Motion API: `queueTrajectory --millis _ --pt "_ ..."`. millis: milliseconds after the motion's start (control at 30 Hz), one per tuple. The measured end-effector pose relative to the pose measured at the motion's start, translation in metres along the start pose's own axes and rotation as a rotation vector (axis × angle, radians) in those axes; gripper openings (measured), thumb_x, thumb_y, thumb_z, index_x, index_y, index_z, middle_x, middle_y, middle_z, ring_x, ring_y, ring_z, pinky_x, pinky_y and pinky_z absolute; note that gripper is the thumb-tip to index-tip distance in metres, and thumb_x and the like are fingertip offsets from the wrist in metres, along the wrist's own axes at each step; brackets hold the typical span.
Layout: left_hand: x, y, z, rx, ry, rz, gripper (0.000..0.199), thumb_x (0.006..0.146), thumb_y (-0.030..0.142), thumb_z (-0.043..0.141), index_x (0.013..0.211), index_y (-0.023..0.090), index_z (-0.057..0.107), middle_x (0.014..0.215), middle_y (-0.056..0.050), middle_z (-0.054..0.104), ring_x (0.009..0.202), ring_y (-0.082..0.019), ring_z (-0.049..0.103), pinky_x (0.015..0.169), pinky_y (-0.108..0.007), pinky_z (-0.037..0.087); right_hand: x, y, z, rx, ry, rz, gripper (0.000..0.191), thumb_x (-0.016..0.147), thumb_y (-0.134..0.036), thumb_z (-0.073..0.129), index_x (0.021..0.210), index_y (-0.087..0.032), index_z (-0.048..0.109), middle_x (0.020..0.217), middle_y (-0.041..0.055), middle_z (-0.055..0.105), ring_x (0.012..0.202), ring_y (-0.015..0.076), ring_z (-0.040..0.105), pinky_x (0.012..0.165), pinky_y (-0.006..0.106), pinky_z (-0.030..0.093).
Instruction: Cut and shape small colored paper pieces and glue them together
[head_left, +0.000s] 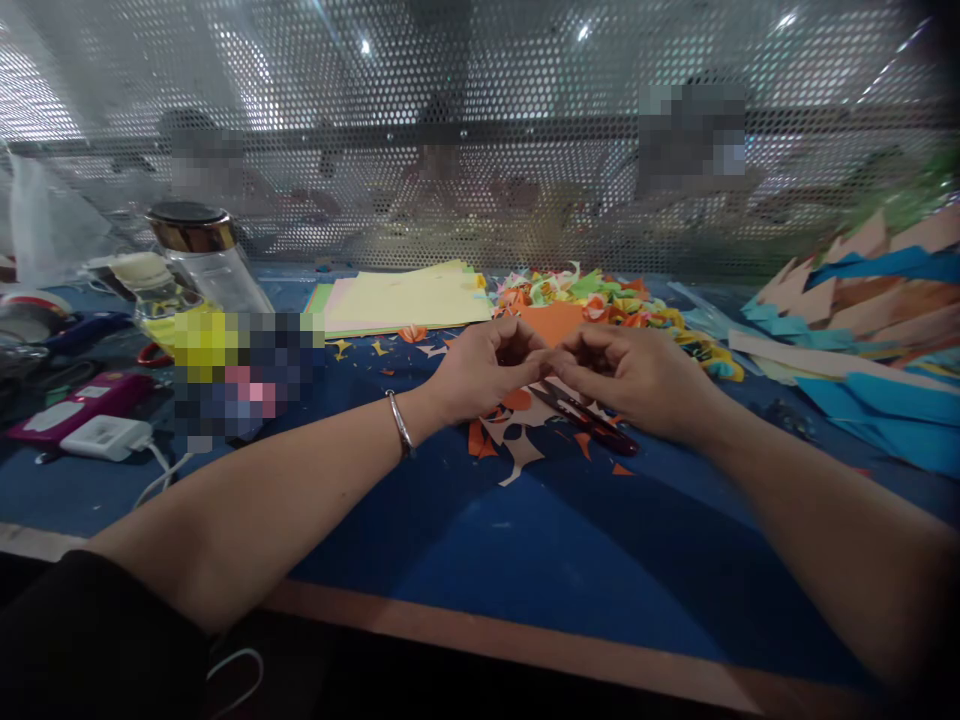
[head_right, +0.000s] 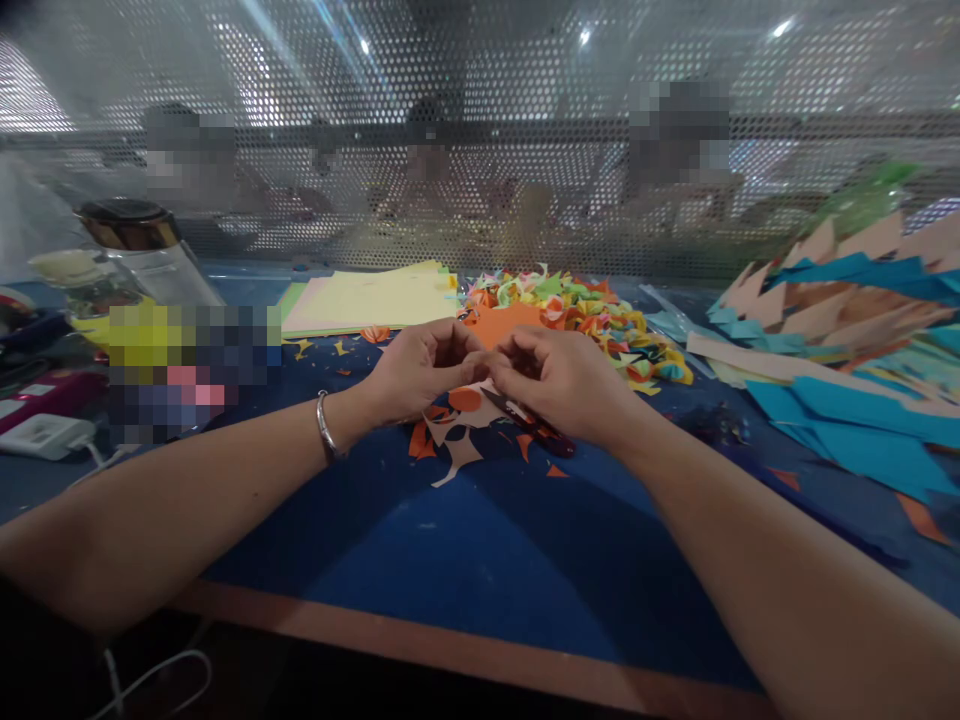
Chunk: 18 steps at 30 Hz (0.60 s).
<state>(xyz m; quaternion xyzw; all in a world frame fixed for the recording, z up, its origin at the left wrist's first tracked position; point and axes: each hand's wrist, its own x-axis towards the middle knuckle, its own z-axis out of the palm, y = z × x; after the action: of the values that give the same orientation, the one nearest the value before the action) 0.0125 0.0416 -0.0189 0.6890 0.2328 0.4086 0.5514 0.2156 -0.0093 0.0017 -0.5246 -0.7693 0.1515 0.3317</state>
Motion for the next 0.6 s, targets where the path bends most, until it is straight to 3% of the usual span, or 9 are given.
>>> queueTrajectory --millis 233,500,600 --pt "-0.0009 0.0016 -0.0002 -0.012 0.044 0.000 0.033 0.073 0.034 0.089 0.084 0.018 0.062 0.076 0.001 0.064 0.067 -0.009 0.056 0.066 -0.028 0.044 0.0003 -0.0034 -0.0057 -0.062 -0.006 0.025 0.028 0.089 -0.045 0.066 0.075 -0.022 0.059 0.065 -0.0001 0.057 0.059 0.0136 0.049 0.054 0.029 0.037" --pt "0.0003 0.0046 0.0004 -0.020 0.058 -0.023 0.025 0.077 0.026 0.084 0.082 0.018 0.062 0.072 0.002 0.063 0.065 -0.008 0.058 0.064 -0.026 0.044 -0.0009 -0.0086 -0.0055 -0.073 0.038 0.007 0.039 0.094 -0.050 0.061 0.067 -0.023 0.054 0.059 -0.0011 0.050 0.054 0.0131 0.043 0.053 0.030 0.034" --pt "-0.0004 0.0074 0.0003 -0.032 0.068 -0.027 0.024 0.076 0.022 0.084 0.080 0.017 0.061 0.071 0.002 0.064 0.064 -0.008 0.058 0.063 -0.025 0.044 -0.0002 -0.0066 -0.0063 -0.082 0.022 0.020 0.035 0.093 -0.049 0.064 0.071 -0.023 0.057 0.058 -0.0015 0.052 0.054 0.0136 0.045 0.053 0.031 0.035"
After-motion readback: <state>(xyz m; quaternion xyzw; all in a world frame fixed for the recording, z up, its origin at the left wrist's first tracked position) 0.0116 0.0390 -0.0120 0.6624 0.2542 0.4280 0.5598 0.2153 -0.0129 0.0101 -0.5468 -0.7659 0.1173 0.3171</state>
